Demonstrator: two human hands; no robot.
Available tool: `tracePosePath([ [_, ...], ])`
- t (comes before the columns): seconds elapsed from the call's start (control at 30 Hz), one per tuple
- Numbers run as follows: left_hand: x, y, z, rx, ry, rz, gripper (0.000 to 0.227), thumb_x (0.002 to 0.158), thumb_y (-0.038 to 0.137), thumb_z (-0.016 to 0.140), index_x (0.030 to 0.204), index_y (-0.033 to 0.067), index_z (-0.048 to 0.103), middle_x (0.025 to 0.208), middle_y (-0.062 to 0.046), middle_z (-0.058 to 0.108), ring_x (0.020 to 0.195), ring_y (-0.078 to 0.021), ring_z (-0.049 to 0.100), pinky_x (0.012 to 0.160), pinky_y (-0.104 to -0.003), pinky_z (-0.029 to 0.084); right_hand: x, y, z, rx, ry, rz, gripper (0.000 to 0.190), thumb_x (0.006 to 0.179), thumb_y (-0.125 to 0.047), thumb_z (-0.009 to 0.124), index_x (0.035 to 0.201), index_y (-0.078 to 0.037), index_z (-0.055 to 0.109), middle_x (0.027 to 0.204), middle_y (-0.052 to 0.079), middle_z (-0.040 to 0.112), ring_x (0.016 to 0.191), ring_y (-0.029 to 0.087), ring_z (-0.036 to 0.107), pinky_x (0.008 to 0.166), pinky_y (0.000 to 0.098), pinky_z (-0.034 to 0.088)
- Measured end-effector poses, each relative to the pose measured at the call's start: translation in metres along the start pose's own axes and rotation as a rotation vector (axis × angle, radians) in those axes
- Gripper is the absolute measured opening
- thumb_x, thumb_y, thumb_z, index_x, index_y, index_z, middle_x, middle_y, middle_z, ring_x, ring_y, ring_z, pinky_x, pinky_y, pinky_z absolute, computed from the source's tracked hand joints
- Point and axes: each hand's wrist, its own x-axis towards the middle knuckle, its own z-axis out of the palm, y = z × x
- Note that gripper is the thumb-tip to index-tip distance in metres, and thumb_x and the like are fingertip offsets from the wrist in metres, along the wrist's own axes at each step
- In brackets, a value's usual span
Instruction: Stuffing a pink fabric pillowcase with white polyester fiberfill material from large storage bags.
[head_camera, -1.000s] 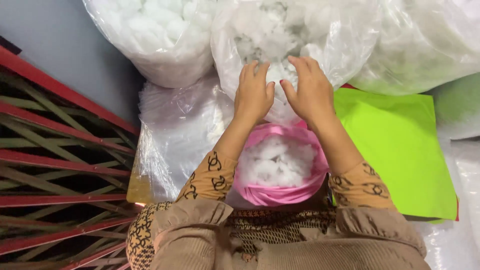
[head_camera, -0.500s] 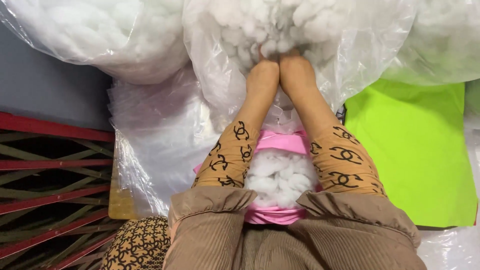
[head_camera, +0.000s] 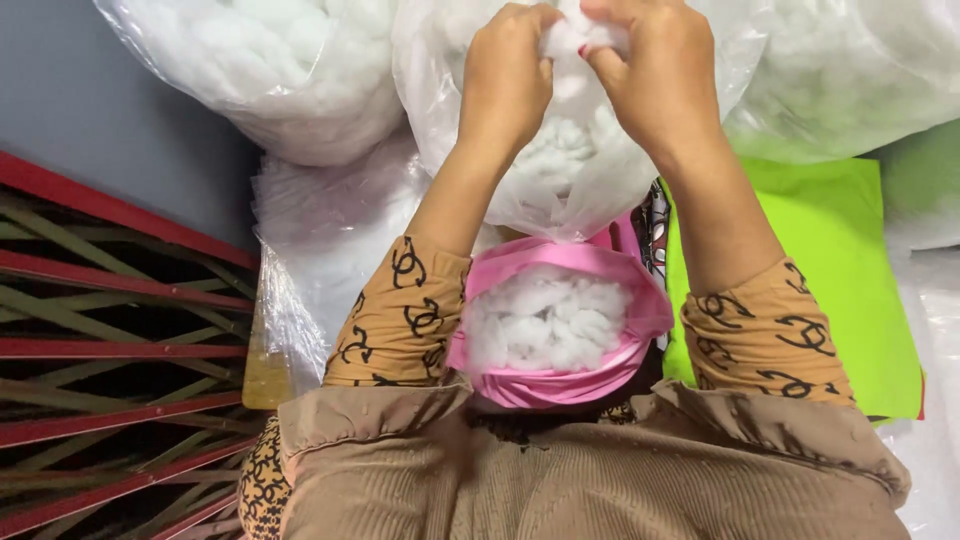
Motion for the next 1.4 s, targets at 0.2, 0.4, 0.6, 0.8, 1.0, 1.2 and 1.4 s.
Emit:
tracePosePath([
  [0.2,-0.070,0.027,-0.050,-0.266,-0.030,0.101,0.047,0.069,-0.003,0.057,0.109,0.0153,0.072,0.112,-0.006,0.074,0.106,-0.0249,0.070,0.093,-0.033,0.051,-0.050,-0.067,-0.075,0.188,-0.075,0.013,0.035,0.092,-0.009,0.077,0.127,-0.007,0.078,0.117,0.016,0.070,0.104,0.029,0.067,0.093,0.0364,0.048],
  [0.4,-0.184,0.041,-0.080,-0.391,-0.203,-0.018,0.042,0.082,-0.009,0.062,0.120,0.0075,0.068,0.117,-0.016,0.068,0.120,-0.0394,0.063,0.106,-0.050,0.048,-0.130,-0.113,-0.090,0.404,-0.206,0.217,0.035,0.085,-0.005,0.076,0.119,-0.012,0.077,0.112,0.019,0.071,0.110,0.041,0.068,0.090,0.0493,0.054],
  [0.6,-0.240,0.010,-0.058,-0.433,-0.262,-0.203,0.046,0.083,-0.006,0.062,0.123,0.0137,0.070,0.118,-0.011,0.067,0.122,-0.0343,0.062,0.108,-0.047,0.046,-0.188,-0.109,-0.052,0.415,-0.178,0.384,0.024,0.085,-0.013,0.079,0.109,-0.019,0.079,0.106,0.008,0.073,0.107,0.030,0.071,0.091,0.0413,0.054],
  [0.8,-0.270,-0.024,-0.015,-0.737,-0.249,-0.559,0.042,0.094,0.013,0.065,0.136,0.0186,0.063,0.108,-0.013,0.068,0.081,-0.0187,0.067,0.082,-0.036,0.057,-0.226,-0.086,-0.019,0.585,-0.090,0.498,0.022,0.093,-0.019,0.073,0.114,-0.019,0.078,0.109,0.007,0.075,0.108,0.027,0.070,0.096,0.0390,0.051],
  [1.0,-0.263,-0.014,-0.014,-1.300,-0.269,-0.754,0.051,0.097,0.011,0.053,0.148,0.0148,0.044,0.125,-0.012,0.059,0.109,-0.0206,0.065,0.095,-0.037,0.057,-0.224,-0.112,-0.010,0.614,-0.266,0.243,0.085,0.072,-0.031,0.090,0.146,-0.012,0.053,0.150,0.024,0.046,0.143,0.047,0.040,0.117,0.0579,0.032],
  [1.2,-0.275,-0.031,0.001,-1.093,-0.236,-0.607,0.026,0.094,0.011,0.063,0.120,0.0095,0.063,0.107,-0.004,0.063,0.092,-0.0094,0.061,0.080,-0.025,0.055,-0.240,-0.091,0.012,0.519,-0.232,0.299,0.040,0.079,0.000,0.077,0.115,-0.019,0.078,0.116,0.012,0.071,0.116,0.035,0.068,0.099,0.0466,0.053],
  [1.4,-0.275,-0.056,0.008,-0.953,-0.116,-0.546,0.025,0.086,0.008,0.077,0.101,0.0102,0.057,0.085,0.001,0.063,0.077,-0.0077,0.057,0.068,-0.021,0.049,-0.235,-0.068,-0.011,0.537,-0.076,0.390,0.023,0.085,-0.006,0.081,0.106,-0.016,0.078,0.104,0.008,0.075,0.103,0.030,0.072,0.088,0.0394,0.053],
])
